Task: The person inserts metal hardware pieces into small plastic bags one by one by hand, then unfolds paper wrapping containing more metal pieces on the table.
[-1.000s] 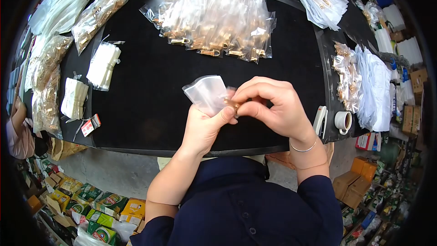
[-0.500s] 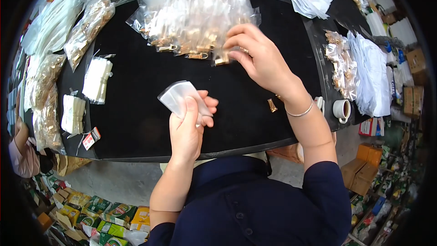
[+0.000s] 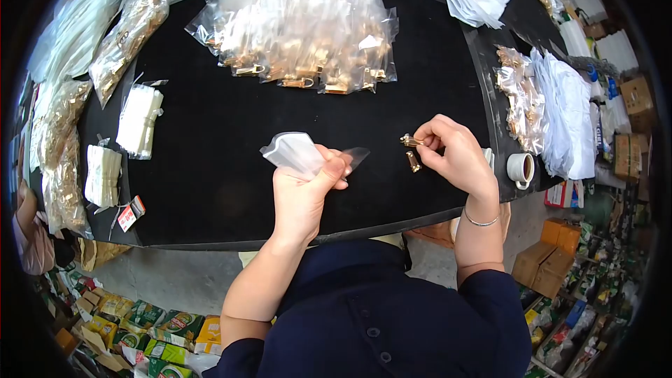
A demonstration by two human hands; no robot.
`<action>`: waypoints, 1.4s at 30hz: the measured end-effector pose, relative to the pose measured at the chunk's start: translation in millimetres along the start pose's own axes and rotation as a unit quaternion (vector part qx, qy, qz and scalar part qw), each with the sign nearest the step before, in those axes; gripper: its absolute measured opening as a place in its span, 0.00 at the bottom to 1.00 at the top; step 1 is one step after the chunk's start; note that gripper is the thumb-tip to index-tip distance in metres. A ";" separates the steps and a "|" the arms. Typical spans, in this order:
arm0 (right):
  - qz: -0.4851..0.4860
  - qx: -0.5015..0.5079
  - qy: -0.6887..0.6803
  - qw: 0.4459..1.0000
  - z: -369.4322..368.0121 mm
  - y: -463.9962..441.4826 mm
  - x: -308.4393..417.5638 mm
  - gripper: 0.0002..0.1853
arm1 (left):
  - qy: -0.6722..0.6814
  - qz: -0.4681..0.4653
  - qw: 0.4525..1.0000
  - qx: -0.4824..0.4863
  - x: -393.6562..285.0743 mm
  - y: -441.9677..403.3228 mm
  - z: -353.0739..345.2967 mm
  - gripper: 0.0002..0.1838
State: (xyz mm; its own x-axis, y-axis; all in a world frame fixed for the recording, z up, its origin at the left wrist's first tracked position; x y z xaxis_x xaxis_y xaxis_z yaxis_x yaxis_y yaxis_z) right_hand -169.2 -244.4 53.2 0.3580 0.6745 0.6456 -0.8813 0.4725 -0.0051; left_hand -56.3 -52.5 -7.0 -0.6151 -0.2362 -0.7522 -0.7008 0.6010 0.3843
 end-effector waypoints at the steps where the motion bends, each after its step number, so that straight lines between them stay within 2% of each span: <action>1: 0.005 0.003 -0.003 1.000 0.7 -4.1 10.8 0.07 | -0.006 -0.004 1.000 0.015 0.5 0.0 0.2 0.10; 4: 0.119 0.005 -0.134 0.984 9.1 -11.1 63.5 0.06 | -0.019 0.005 1.000 0.019 0.5 -1.1 5.6 0.13; 8: 0.198 -0.007 -0.072 0.978 3.7 -27.5 84.3 0.07 | -0.001 0.024 1.000 0.008 -0.6 1.4 7.8 0.16; 9: 0.201 -0.008 -0.070 0.977 4.2 -27.4 84.7 0.07 | 0.013 0.028 1.000 0.000 -1.5 0.5 8.2 0.17; 12: 0.090 0.041 -0.087 0.991 -10.4 -24.5 64.4 0.07 | 0.022 0.020 1.000 0.002 -4.3 0.9 6.8 0.17; 13: 0.088 0.041 -0.088 0.991 -17.2 -23.4 63.0 0.07 | 0.023 0.020 1.000 0.005 -4.2 1.6 6.6 0.16; 16: 0.174 0.000 0.036 0.984 -39.6 -20.5 71.6 0.07 | 0.027 0.033 0.999 0.003 -0.4 -1.0 8.3 0.16; 21: 0.166 0.034 0.074 0.983 -63.0 -26.1 62.3 0.08 | 0.041 0.040 0.998 0.004 0.8 0.6 12.2 0.16; 24: 0.066 0.074 -0.114 0.989 -49.2 -29.2 56.4 0.07 | 0.050 0.023 0.998 0.030 -4.4 -0.2 9.5 0.15; 25: 0.067 0.075 -0.113 0.989 -44.3 -30.0 62.2 0.07 | 0.054 0.017 0.997 0.046 -5.6 -0.5 6.6 0.15; 28: 0.166 -0.038 -0.164 0.971 -4.9 -25.5 94.8 0.07 | 0.052 0.031 0.998 0.033 -4.0 -0.5 5.2 0.15; 29: 0.165 -0.041 -0.164 0.972 -0.8 -24.9 100.3 0.07 | 0.050 0.037 0.998 0.026 -3.4 -0.9 5.3 0.14; 32: 0.259 -0.071 -0.138 0.954 4.5 -20.2 129.0 0.07 | 0.031 0.031 0.998 0.037 -3.4 -0.7 4.0 0.15; 33: 0.259 -0.071 -0.138 0.953 2.2 -20.8 130.9 0.07 | 0.023 0.027 0.999 0.041 -3.6 -0.5 3.7 0.15; 36: 0.199 -0.009 -0.170 0.965 -13.9 -27.1 127.3 0.06 | -0.009 0.013 0.999 0.044 -3.4 1.6 4.0 0.15; 42: 0.128 -0.004 -0.202 0.971 -20.8 -32.1 111.3 0.06 | -0.026 -0.039 0.999 0.022 -6.8 3.6 8.4 0.14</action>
State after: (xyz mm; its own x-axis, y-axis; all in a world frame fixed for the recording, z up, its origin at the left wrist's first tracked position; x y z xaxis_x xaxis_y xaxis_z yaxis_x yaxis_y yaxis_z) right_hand -94.6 -172.7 109.3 -0.0245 0.4940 0.8691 -0.9224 0.3240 -0.2102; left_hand -51.6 -42.4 -5.0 -0.5396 -0.2445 -0.8056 -0.7280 0.6162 0.3006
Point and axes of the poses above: each hand's wrist, its own y-axis away from the middle knuckle, its own z-axis out of the back of the hand, x = y × z, the point moved 7 cm from there along -y, towards the middle knuckle, and after that the axes turned 6 degrees about -x, right-handed, at the moved point
